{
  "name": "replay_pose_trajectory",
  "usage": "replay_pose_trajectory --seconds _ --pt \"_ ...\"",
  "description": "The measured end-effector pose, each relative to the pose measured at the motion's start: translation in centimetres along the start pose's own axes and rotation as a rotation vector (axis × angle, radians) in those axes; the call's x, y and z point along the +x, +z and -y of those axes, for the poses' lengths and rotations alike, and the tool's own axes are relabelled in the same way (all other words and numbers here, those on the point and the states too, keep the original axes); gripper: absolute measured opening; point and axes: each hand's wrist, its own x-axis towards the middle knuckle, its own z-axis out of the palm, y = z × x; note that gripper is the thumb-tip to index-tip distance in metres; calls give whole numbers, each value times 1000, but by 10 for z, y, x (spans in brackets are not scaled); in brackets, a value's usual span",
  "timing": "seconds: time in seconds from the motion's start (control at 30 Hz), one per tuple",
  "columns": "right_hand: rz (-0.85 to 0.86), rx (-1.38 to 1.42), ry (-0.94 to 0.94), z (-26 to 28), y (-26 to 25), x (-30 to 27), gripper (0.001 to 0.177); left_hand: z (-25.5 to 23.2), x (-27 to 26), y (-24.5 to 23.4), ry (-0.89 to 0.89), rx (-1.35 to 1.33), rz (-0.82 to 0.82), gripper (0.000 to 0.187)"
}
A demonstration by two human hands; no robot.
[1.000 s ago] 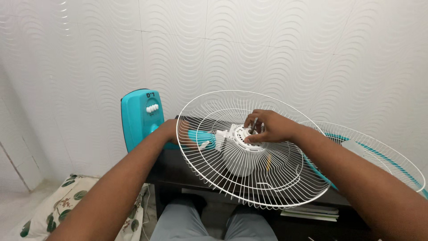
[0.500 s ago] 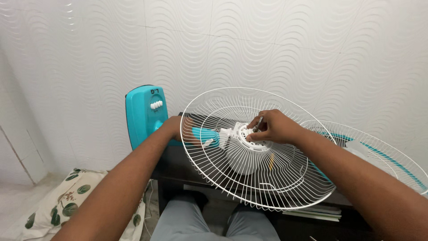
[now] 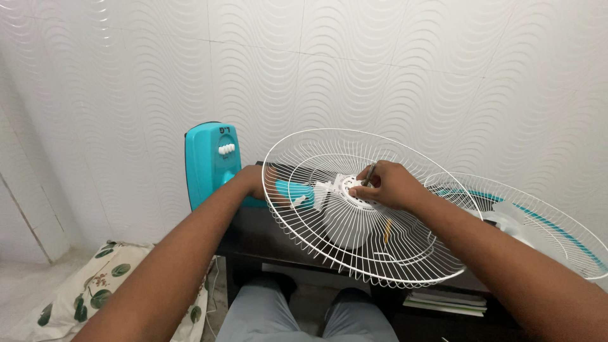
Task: The person assembles a table fan by attaching the motor housing to the stand, mounting the front grill, inserting the fan blades, and securing the assembly with a central cap. The person uses a screwdriver to tighten components during the process.
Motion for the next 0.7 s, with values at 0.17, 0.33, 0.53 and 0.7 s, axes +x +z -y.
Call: replay_pose_trajectory --seconds 0.17,0.33,0.53,0.7 --pt "153 -153 -130 -32 3 15 101 0 -7 -5 41 -64 -5 84" --pt "286 -195 -70 -60 20 30 123 -5 -23 -40 49 14 176 80" --pt "283 -187 -7 -65 29 32 126 -22 -54 -152 -221 158 -121 43" --pt "276 -181 21 -55 27 24 122 -135 -35 -159 256 138 -308 44"
